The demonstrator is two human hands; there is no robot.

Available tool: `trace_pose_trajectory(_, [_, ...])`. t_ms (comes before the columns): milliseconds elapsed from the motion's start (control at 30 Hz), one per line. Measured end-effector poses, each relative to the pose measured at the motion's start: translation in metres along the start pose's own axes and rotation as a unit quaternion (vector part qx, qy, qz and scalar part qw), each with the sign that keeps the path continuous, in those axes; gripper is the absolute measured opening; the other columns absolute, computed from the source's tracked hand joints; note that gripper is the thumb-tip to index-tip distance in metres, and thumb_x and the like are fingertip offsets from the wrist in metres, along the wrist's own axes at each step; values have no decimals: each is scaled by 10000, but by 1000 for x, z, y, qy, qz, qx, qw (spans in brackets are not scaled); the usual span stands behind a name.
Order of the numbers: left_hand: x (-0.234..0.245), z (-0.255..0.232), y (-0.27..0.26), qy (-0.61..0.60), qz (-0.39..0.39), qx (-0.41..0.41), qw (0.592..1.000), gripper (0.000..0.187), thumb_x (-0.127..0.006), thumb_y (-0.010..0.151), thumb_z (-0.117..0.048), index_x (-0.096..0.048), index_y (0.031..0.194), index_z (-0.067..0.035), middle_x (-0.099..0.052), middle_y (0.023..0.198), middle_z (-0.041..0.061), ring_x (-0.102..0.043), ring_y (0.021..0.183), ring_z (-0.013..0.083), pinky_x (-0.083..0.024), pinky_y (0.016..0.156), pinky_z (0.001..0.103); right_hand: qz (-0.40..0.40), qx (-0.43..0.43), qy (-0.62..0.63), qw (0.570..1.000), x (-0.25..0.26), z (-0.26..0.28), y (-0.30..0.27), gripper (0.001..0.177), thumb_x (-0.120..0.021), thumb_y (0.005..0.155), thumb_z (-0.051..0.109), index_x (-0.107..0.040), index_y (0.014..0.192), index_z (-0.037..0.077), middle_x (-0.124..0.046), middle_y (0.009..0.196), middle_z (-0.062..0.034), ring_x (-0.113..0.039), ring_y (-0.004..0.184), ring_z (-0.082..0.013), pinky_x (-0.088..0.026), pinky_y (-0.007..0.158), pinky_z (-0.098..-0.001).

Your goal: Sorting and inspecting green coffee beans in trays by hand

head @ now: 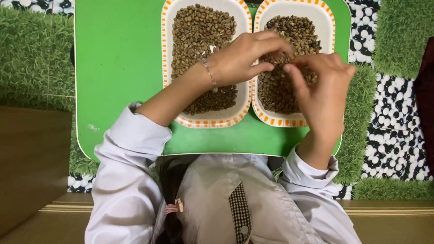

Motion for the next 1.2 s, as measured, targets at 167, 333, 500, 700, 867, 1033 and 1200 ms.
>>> trace_pose_trajectory(167, [29, 9, -7, 82, -2, 8, 997, 466, -734, 882, 19, -551, 1303, -60, -629, 1271, 172, -613, 1182, 355, -483, 1007, 464, 9, 46, -20, 999, -17, 8, 4, 288, -847, 1006, 233, -761, 1202, 41, -759, 1127, -139, -615, 1013, -342, -378, 855, -463])
trace_pose_trajectory(333, [55, 34, -34, 250, 163, 201, 933, 413, -903, 782, -257, -700, 1123, -145, -762, 933, 105, -713, 914, 390, -539, 743, 542, 103, 81, 42, 990, -72, 48, 6, 187, -779, 943, 307, -775, 1085, 185, -727, 1028, -18, -554, 1019, -306, -294, 846, -465])
trace_pose_trajectory(500, [45, 70, -53, 333, 293, 396, 804, 331, -919, 730, -300, -798, 1034, -250, -744, 1096, 165, -721, 991, 429, -582, 829, 535, 44, 160, -52, 985, -116, 65, 4, 114, -755, 964, 279, -798, 990, 177, -631, 862, 3, -503, 950, -293, -309, 733, -469])
trace_pose_trajectory(700, [45, 80, -55, 310, 241, 370, 842, 275, -752, 763, -7, -798, 922, -226, -747, 979, 159, -728, 885, 417, -592, 757, 519, 74, 130, 21, 988, -104, 70, 7, 97, -758, 966, 252, -811, 991, 174, -699, 905, 24, -488, 950, -281, -277, 775, -454])
trace_pose_trajectory(867, [50, 72, -51, 301, 183, 305, 885, 279, -710, 714, -13, -763, 860, -245, -743, 892, 138, -717, 837, 423, -563, 720, 509, 93, 109, 24, 989, -85, 60, 9, 160, -786, 950, 349, -769, 990, 195, -673, 974, 4, -501, 1001, -298, -291, 820, -465])
trace_pose_trajectory(1033, [33, 29, -18, 225, 50, 113, 966, 261, -741, 749, -7, -736, 959, -162, -775, 825, 64, -738, 801, 358, -539, 701, 483, -9, 88, 26, 996, -32, 29, 7, 204, -897, 953, 334, -773, 961, 172, -773, 981, 20, -657, 964, -275, -313, 852, -448])
trace_pose_trajectory(1200, [-1, 5, 4, 131, -23, 37, 990, 483, -853, 843, -105, -578, 1240, -107, -733, 1134, 121, -678, 1038, 354, -480, 900, 466, -1, -79, -60, 995, -8, -9, -5, 332, -957, 900, 260, -743, 1109, 115, -736, 1002, -23, -646, 985, -293, -311, 842, -467])
Point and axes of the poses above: each hand's wrist, its own y-axis towards the middle knuckle, its own x-axis out of the back of the hand, z = x × y, the point moved 3 cm from there along y, towards the middle knuckle
